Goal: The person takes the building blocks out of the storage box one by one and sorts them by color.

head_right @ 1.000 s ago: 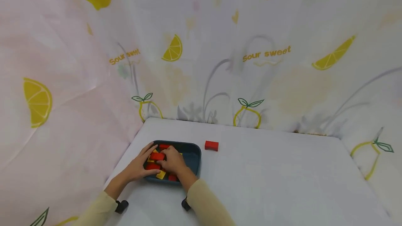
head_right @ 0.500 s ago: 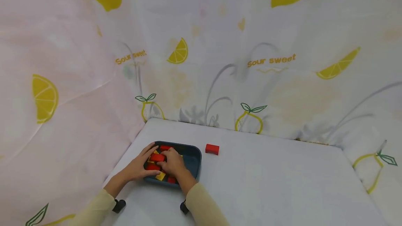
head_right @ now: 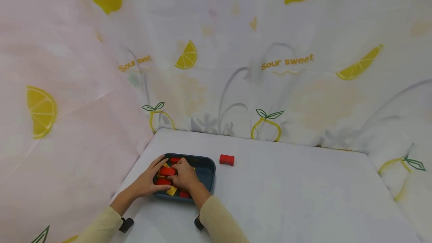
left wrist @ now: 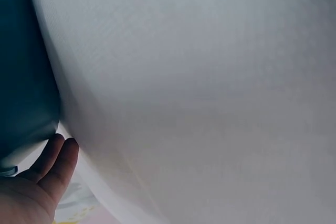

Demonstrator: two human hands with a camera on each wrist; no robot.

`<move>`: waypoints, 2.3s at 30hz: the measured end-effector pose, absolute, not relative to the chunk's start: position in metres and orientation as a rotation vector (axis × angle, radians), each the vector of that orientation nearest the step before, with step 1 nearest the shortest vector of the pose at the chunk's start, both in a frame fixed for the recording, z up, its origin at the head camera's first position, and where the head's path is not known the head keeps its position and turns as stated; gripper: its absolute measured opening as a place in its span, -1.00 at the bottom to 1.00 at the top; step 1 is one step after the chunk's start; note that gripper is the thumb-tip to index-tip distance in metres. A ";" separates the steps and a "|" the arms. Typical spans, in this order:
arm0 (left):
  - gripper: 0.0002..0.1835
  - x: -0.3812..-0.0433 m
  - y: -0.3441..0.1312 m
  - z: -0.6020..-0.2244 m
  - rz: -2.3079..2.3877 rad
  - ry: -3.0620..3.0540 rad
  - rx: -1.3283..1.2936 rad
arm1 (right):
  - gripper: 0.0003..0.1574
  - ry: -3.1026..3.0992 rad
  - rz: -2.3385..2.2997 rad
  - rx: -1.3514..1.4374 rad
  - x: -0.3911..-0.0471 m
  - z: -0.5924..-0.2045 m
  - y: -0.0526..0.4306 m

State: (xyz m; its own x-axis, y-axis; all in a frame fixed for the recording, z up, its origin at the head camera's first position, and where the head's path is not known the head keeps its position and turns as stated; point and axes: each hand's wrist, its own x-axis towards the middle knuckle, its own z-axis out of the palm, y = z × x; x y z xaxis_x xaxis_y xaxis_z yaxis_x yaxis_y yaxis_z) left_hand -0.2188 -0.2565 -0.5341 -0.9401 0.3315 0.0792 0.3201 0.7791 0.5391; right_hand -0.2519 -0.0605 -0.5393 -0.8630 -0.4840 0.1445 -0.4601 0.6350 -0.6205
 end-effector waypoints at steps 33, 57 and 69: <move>0.18 -0.216 -0.257 -0.533 0.931 2.925 0.474 | -0.58 2.829 -1.413 -0.692 -0.280 -0.479 0.084; 0.16 -0.217 -0.257 -0.535 0.949 2.918 0.483 | -0.60 2.800 -1.147 -0.165 -0.287 -0.534 0.195; 0.16 -0.219 -0.256 -0.537 0.949 2.919 0.491 | -0.59 2.724 -1.094 -0.094 -0.291 -0.541 0.193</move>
State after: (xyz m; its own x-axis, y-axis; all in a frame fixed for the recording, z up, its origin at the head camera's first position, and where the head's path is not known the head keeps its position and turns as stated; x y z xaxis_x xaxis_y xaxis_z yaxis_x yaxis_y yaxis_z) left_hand -0.2186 -0.2564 -0.5374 -0.9496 0.3066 0.0649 0.2862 0.7639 0.5784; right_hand -0.2908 0.1932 -0.5406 -0.9770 -0.1343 -0.1654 0.0174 0.7235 -0.6901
